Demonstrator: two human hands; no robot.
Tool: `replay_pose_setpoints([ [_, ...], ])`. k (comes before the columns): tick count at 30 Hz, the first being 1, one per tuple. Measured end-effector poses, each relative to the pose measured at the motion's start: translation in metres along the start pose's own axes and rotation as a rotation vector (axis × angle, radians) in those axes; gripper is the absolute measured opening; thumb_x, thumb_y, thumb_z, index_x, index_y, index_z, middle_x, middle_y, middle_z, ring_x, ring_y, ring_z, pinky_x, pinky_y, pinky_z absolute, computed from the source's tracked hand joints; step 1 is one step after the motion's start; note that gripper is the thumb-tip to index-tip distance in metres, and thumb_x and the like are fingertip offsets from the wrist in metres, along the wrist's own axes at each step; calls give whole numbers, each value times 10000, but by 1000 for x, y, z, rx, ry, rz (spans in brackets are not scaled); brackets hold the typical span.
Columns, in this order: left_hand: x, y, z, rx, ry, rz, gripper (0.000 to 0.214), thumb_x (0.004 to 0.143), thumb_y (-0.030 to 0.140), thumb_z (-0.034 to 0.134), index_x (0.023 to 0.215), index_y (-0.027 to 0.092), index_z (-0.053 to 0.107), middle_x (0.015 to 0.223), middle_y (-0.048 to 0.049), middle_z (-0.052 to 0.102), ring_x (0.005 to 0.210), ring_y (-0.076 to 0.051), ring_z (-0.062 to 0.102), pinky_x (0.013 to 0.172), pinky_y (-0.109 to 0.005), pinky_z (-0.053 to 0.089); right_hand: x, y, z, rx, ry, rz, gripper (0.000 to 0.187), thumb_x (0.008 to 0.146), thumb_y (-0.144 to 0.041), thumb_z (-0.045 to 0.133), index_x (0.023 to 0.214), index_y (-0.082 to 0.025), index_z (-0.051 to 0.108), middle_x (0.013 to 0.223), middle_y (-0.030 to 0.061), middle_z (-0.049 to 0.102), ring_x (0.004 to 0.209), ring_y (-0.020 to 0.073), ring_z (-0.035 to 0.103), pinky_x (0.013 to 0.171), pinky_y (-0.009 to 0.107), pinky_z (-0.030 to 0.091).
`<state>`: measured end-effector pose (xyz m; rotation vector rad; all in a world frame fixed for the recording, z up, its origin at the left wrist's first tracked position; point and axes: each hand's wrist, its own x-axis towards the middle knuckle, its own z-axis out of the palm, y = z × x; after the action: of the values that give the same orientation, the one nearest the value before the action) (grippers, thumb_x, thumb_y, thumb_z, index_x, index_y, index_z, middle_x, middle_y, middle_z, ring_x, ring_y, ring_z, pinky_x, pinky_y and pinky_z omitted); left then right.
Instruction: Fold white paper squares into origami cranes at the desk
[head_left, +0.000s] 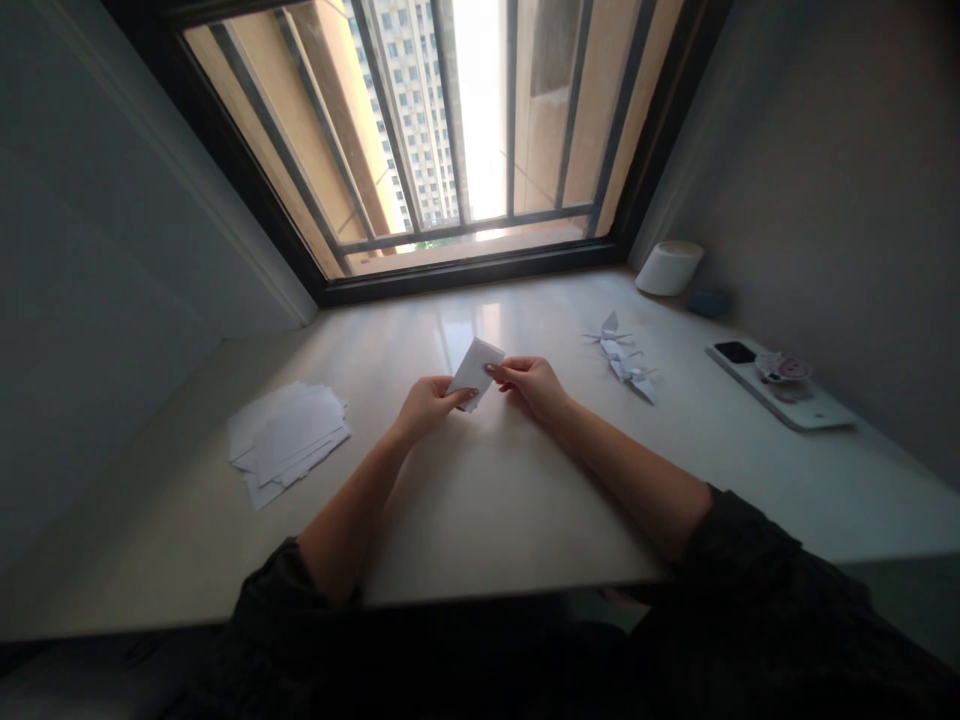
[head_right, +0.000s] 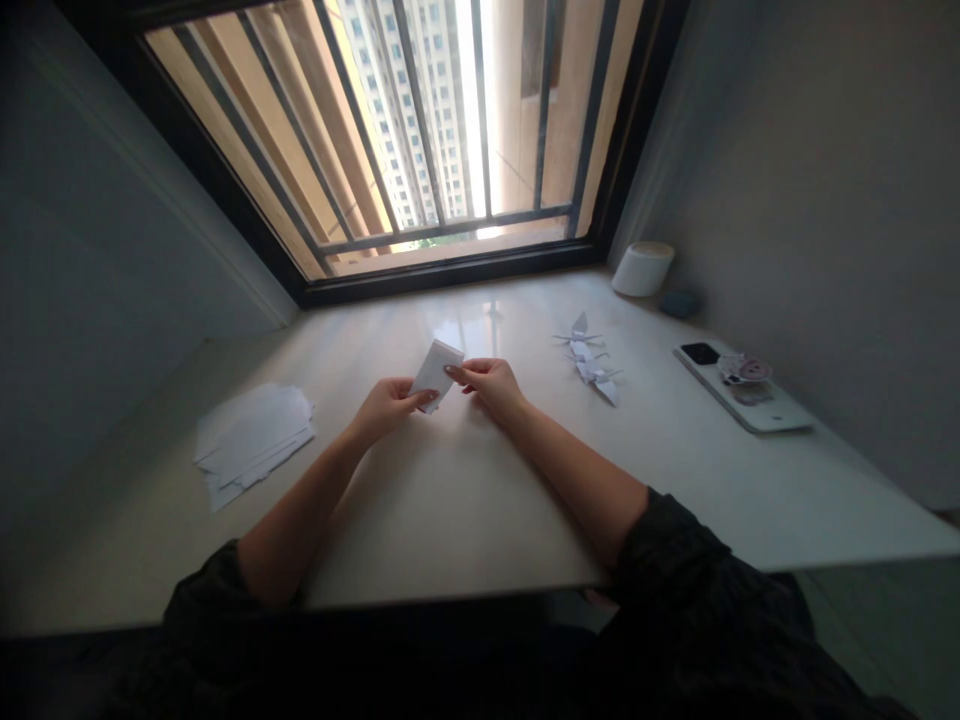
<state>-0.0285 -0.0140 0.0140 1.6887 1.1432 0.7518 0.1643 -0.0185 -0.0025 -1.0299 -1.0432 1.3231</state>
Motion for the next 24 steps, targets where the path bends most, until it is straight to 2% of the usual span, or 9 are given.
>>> replay_pose_setpoints([
  [4, 1, -1, -5, 107, -1, 21, 392, 729, 500, 664, 799, 125, 749, 697, -63, 711, 626, -179, 618, 585, -236, 407, 1, 2, -1, 30, -2, 27, 367, 521, -488, 836, 550, -168, 658, 578, 0, 591, 557, 103, 494, 571, 264, 386],
  [11, 3, -4, -5, 160, -15, 24, 405, 734, 515, 637, 778, 126, 741, 675, -44, 690, 616, -169, 593, 582, -233, 396, 5, 0, -3, 70, -43, 92, 363, 580, -491, 803, 541, -156, 667, 565, 18, 590, 554, 112, 503, 594, 280, 402],
  [15, 3, -5, -4, 196, -9, 36, 402, 739, 517, 631, 761, 129, 736, 666, -35, 681, 618, -164, 583, 581, -229, 387, 7, 2, -5, 107, -20, 123, 340, 574, -459, 800, 509, -159, 654, 540, 19, 580, 543, 121, 506, 584, 288, 402],
  [19, 3, -5, -5, 198, -9, 36, 402, 749, 517, 623, 775, 131, 735, 683, -41, 690, 621, -165, 590, 579, -227, 380, 5, 2, -3, 92, -8, 84, 321, 578, -455, 806, 545, -160, 680, 570, 20, 596, 570, 122, 517, 609, 288, 415],
  [24, 3, -6, -4, 193, -13, 15, 403, 739, 519, 631, 788, 135, 740, 704, -51, 706, 628, -175, 609, 580, -231, 392, 4, 1, -2, 116, 89, 68, 311, 490, -405, 869, 631, -169, 724, 629, 20, 633, 589, 113, 513, 636, 286, 426],
])
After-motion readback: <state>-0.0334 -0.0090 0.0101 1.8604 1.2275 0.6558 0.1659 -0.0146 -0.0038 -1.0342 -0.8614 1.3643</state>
